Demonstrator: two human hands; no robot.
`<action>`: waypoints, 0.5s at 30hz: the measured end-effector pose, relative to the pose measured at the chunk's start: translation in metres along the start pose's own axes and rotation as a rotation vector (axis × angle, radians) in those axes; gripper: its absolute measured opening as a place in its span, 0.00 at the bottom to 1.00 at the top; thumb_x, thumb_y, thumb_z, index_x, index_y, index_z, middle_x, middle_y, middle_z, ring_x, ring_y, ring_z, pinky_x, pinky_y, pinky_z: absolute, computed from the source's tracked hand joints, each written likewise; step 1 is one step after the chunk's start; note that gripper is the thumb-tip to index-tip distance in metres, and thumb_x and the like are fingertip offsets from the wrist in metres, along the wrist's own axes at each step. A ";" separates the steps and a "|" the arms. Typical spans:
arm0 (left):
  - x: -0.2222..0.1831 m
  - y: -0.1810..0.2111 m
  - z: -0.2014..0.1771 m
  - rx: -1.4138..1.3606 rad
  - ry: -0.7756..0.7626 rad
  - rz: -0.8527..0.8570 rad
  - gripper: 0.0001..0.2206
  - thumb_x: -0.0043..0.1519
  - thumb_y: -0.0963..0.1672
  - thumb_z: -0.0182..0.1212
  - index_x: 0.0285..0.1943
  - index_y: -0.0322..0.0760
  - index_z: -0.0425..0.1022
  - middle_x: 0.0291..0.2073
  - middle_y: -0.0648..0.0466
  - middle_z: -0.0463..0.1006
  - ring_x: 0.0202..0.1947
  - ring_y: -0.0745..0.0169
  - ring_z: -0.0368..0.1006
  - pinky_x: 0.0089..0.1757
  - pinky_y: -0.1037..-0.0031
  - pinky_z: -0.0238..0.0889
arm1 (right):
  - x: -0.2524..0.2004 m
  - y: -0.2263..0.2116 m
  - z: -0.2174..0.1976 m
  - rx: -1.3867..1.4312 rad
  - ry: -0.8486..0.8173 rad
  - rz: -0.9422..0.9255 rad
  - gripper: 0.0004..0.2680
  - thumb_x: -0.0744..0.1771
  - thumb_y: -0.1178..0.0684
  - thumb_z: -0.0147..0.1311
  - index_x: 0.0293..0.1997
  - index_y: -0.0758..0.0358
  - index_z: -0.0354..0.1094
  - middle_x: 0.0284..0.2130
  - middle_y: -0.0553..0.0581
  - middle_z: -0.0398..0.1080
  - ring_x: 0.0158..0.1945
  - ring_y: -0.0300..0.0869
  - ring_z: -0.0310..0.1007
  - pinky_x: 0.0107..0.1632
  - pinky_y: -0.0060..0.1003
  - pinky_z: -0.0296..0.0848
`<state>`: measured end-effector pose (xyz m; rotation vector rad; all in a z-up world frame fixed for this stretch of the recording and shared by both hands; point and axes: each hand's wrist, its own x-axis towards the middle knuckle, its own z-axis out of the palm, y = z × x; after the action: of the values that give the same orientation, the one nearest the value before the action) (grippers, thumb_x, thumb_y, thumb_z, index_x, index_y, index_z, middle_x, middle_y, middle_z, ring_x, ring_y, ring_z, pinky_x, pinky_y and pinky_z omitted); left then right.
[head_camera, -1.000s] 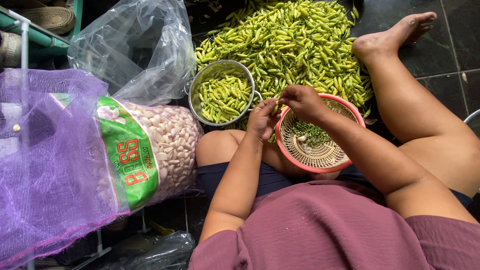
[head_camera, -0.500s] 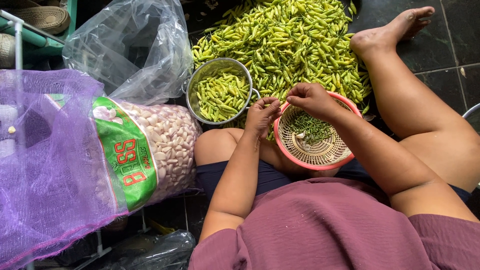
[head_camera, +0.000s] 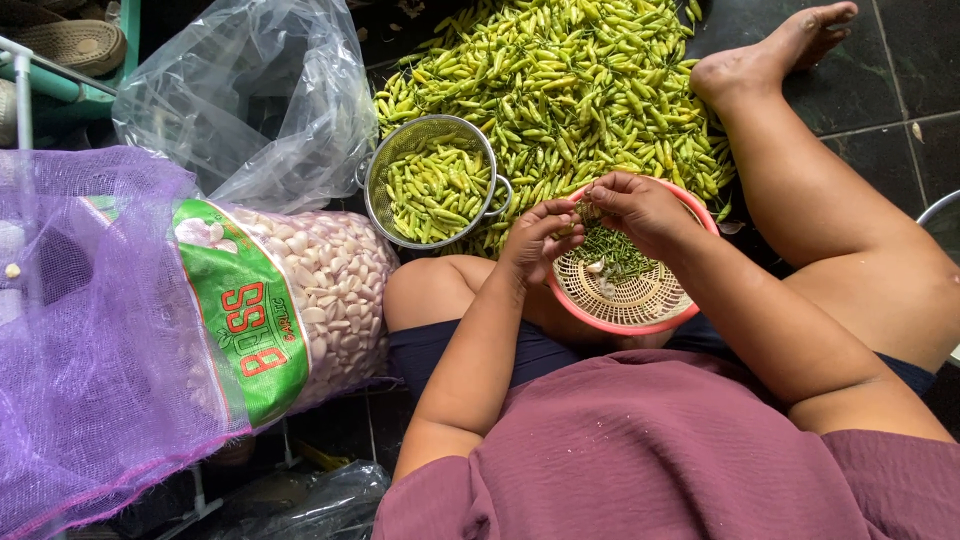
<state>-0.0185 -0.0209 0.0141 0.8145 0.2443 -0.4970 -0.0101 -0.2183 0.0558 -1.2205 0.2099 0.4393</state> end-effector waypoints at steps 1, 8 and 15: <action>0.000 -0.006 0.002 0.040 -0.011 -0.021 0.13 0.59 0.39 0.68 0.51 0.33 0.77 0.37 0.49 0.81 0.37 0.57 0.82 0.42 0.66 0.82 | 0.000 0.007 0.001 -0.059 0.067 -0.053 0.06 0.68 0.51 0.63 0.46 0.57 0.73 0.31 0.44 0.72 0.34 0.28 0.69 0.37 0.21 0.65; -0.002 -0.045 0.007 0.378 0.056 0.171 0.11 0.58 0.41 0.74 0.46 0.32 0.77 0.30 0.49 0.78 0.24 0.63 0.79 0.22 0.81 0.74 | -0.001 0.041 -0.012 -0.110 0.060 -0.233 0.03 0.71 0.60 0.54 0.49 0.66 0.70 0.29 0.60 0.71 0.27 0.49 0.80 0.28 0.41 0.80; -0.024 -0.001 0.021 0.831 -0.059 0.082 0.05 0.57 0.44 0.68 0.35 0.37 0.81 0.17 0.51 0.75 0.17 0.71 0.68 0.19 0.83 0.56 | -0.014 0.031 -0.023 -1.171 0.197 -0.821 0.03 0.67 0.54 0.63 0.40 0.56 0.74 0.28 0.52 0.70 0.35 0.49 0.75 0.39 0.40 0.72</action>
<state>-0.0389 -0.0289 0.0370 1.6082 -0.0682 -0.5461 -0.0341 -0.2343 0.0273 -2.3357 -0.4593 -0.3689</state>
